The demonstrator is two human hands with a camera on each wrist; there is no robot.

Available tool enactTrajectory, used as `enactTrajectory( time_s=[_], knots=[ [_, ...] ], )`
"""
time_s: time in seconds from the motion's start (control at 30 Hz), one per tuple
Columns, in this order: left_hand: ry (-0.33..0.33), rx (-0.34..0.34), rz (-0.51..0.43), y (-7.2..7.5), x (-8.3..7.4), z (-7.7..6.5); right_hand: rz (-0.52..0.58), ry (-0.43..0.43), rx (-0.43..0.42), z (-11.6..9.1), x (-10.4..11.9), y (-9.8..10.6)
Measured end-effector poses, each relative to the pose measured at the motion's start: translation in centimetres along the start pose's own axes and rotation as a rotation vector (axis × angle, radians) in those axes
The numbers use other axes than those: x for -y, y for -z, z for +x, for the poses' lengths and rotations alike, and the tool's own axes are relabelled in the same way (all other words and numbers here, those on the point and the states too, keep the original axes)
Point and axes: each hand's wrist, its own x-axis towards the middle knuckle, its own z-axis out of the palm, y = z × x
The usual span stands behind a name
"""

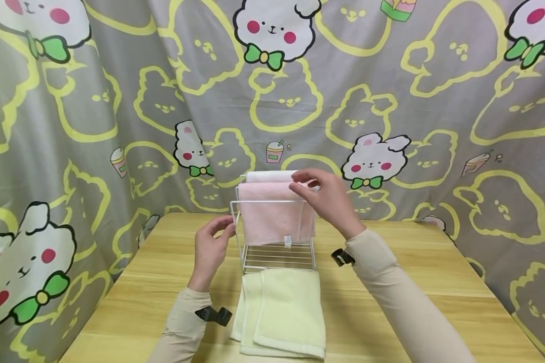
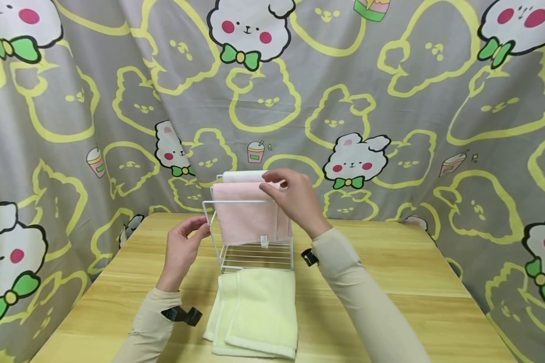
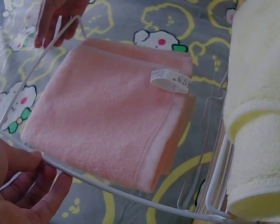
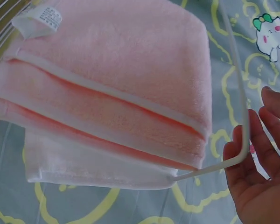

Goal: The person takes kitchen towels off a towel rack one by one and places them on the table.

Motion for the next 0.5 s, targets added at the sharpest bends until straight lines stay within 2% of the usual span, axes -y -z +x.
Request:
enactTrajectory(
  time_s=[0.27, 0.5],
  knots=[
    [-0.008, -0.002, -0.014, 0.0, 0.2, 0.1, -0.047, -0.028, 0.065, 1.8, -0.7, -0.5],
    [-0.004, -0.001, -0.015, 0.0, 0.2, 0.1, -0.072, -0.067, 0.122, 2.5, -1.2, -1.0]
  ],
)
